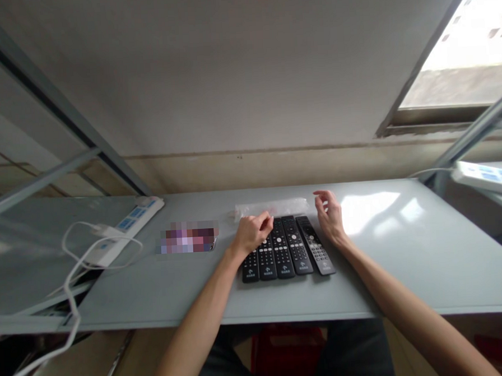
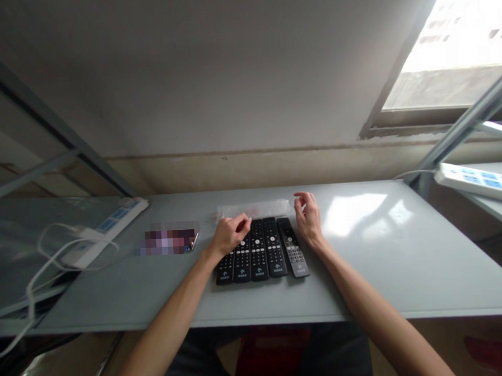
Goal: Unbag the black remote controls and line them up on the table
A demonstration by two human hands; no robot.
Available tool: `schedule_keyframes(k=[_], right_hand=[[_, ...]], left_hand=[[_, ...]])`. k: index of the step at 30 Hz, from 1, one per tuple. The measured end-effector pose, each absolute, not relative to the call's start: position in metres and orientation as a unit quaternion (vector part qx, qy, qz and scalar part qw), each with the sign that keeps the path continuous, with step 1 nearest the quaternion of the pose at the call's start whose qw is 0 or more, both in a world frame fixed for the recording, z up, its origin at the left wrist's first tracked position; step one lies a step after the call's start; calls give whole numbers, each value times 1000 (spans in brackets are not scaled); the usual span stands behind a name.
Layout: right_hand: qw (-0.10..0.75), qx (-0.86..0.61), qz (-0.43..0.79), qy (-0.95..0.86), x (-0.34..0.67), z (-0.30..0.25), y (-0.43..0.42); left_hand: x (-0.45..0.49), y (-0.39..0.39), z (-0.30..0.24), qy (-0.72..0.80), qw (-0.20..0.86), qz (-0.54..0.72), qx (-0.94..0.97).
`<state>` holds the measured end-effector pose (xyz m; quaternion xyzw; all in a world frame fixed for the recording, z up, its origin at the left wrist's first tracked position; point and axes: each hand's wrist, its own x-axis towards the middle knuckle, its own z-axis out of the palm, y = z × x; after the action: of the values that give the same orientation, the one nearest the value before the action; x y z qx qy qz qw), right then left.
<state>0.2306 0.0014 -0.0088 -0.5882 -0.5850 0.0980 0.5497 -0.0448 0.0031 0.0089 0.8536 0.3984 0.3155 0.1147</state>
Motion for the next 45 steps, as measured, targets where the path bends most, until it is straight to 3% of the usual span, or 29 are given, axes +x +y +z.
schedule_keyframes(k=[12, 20, 28, 39, 45], right_hand=[[563, -590, 71, -575, 243, -29, 15], [529, -588, 120, -601, 245, -34, 21], [442, -531, 105, -715, 226, -9, -3], [238, -478, 137, -834, 206, -14, -15], [208, -493, 178, -826, 213, -16, -10]], left_hand=[[-51, 10, 19, 364, 39, 443, 818], [-58, 19, 10, 395, 17, 446, 803], [-55, 17, 8, 399, 3, 466, 790], [-53, 15, 8, 378, 19, 474, 795], [-52, 14, 9, 381, 35, 464, 799]])
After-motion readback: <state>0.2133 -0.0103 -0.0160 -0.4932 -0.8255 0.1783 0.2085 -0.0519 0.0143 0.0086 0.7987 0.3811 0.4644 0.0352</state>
